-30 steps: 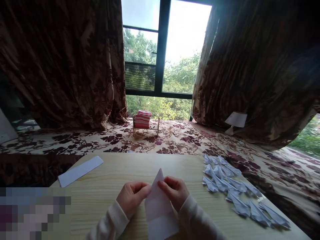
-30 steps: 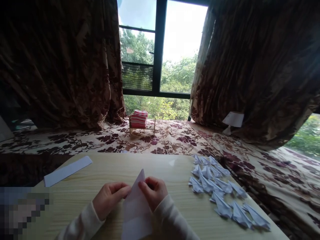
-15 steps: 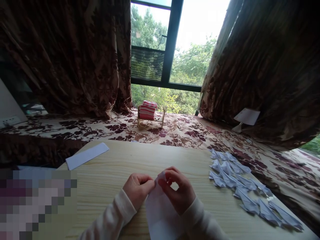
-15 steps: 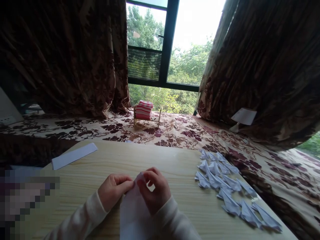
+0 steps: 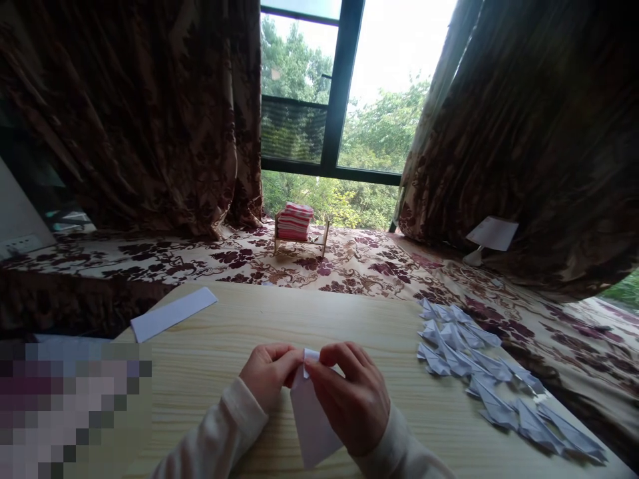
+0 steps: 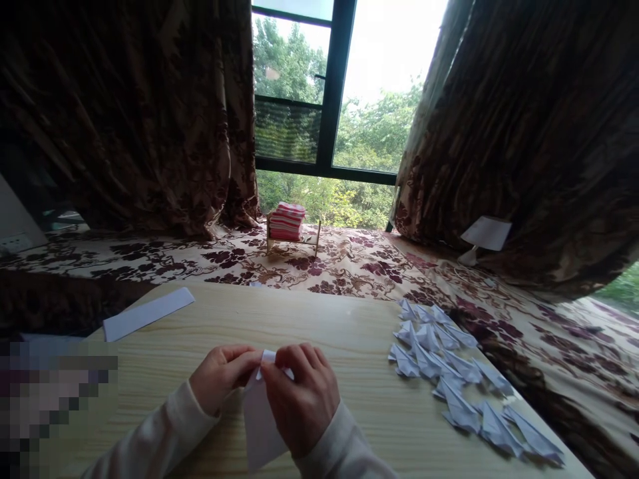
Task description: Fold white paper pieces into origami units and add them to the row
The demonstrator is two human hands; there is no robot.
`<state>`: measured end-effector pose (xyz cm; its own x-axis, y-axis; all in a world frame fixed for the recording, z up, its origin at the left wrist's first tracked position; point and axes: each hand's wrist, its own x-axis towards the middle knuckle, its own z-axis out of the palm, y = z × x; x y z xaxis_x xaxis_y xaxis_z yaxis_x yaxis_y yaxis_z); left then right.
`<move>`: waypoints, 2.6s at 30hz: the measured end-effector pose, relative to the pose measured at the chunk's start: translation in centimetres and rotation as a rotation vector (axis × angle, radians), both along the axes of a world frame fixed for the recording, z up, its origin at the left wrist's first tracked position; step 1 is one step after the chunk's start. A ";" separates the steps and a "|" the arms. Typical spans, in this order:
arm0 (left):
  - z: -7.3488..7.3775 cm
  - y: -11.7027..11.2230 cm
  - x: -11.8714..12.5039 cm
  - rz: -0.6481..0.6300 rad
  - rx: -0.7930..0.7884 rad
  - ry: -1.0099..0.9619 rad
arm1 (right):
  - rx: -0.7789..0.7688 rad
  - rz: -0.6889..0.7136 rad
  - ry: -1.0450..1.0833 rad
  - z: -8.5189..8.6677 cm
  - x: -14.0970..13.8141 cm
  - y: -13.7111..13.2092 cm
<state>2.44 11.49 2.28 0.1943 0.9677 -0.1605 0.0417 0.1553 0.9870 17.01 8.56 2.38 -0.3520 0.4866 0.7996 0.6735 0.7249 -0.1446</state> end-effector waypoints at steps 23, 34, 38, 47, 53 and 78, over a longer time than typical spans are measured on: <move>-0.6 -0.1 0.1 0.004 -0.191 -0.261 | 0.025 0.028 -0.029 0.2 -0.2 0.1; 0.1 -0.2 -0.1 -0.045 -0.196 -0.350 | -0.115 0.037 -0.046 -0.4 -0.1 0.0; 0.1 -0.3 0.0 -0.068 -0.173 -0.375 | -0.152 0.065 -0.012 -0.4 0.0 -0.2; -0.6 -0.1 -0.2 -0.079 -0.096 -0.246 | -0.431 0.067 0.450 -0.5 1.9 1.4; 0.3 -0.7 0.0 -0.138 -0.026 -0.130 | -0.834 0.099 0.519 -1.7 2.1 2.4; 0.1 -0.9 0.1 -0.129 -0.136 -0.262 | -0.945 0.157 0.753 -2.5 1.9 2.6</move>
